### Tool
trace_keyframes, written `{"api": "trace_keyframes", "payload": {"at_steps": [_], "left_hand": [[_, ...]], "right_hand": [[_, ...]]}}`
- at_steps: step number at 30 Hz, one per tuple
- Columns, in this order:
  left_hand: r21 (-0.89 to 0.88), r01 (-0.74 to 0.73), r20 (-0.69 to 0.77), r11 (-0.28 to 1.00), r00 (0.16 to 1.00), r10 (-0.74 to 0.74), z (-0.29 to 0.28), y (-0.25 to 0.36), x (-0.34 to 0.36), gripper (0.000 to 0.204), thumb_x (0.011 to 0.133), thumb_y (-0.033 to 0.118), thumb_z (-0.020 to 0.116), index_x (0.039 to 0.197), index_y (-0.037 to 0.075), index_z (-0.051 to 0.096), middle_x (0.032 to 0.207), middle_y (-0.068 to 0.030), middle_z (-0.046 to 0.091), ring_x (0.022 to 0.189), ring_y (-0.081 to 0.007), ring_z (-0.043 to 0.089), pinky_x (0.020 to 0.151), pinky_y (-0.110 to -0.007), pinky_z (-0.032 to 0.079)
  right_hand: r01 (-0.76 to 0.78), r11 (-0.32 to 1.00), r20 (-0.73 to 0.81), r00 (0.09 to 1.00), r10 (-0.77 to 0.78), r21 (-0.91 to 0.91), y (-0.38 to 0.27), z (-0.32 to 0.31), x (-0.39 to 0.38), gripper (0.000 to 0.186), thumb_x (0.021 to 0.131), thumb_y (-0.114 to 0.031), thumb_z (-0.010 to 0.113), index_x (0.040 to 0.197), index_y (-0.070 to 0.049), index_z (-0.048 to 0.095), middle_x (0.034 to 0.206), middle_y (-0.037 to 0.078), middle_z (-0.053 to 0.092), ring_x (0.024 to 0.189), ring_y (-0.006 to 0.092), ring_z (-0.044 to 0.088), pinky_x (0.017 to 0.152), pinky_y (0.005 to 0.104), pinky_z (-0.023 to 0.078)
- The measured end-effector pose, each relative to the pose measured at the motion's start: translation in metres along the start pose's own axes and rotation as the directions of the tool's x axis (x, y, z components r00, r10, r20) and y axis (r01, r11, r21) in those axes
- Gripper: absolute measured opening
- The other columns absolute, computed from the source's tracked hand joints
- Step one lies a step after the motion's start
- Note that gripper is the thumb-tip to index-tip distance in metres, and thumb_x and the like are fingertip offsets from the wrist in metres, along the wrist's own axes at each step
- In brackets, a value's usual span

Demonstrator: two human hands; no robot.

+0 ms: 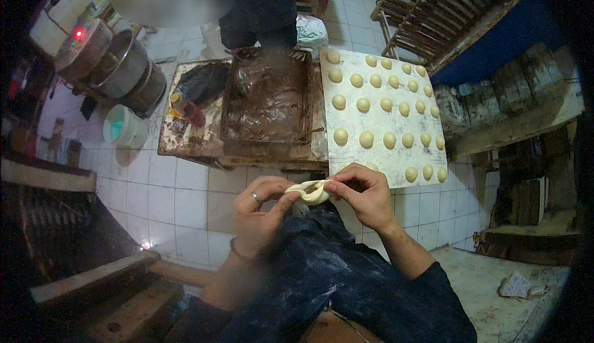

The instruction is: The person fills dough balls with a brown paste by hand, pinching the dough to seal the filling inside, and places the completed balls on a tray.

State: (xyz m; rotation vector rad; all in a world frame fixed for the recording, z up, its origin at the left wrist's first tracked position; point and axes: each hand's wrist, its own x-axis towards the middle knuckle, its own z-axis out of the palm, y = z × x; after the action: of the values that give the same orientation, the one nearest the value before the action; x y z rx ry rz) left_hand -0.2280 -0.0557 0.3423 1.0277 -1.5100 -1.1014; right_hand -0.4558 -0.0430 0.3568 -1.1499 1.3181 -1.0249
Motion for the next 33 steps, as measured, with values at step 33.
{"api": "trace_keyframes", "payload": {"at_steps": [33], "left_hand": [[0.103, 0.293, 0.365, 0.951, 0.878, -0.310, 0.012, 0.017, -0.005, 0.032, 0.082, 0.009, 0.073, 0.111, 0.003, 0.059, 0.093, -0.0135, 0.068, 0.090, -0.0214, 0.068, 0.080, -0.035, 0.052]], "right_hand": [[0.479, 0.819, 0.376, 0.856, -0.355, -0.316, -0.033, 0.025, -0.015, 0.019, 0.085, -0.004, 0.074, 0.103, -0.003, 0.072, 0.105, 0.013, 0.066, 0.094, 0.0271, 0.068, 0.081, 0.0342, 0.055]]}}
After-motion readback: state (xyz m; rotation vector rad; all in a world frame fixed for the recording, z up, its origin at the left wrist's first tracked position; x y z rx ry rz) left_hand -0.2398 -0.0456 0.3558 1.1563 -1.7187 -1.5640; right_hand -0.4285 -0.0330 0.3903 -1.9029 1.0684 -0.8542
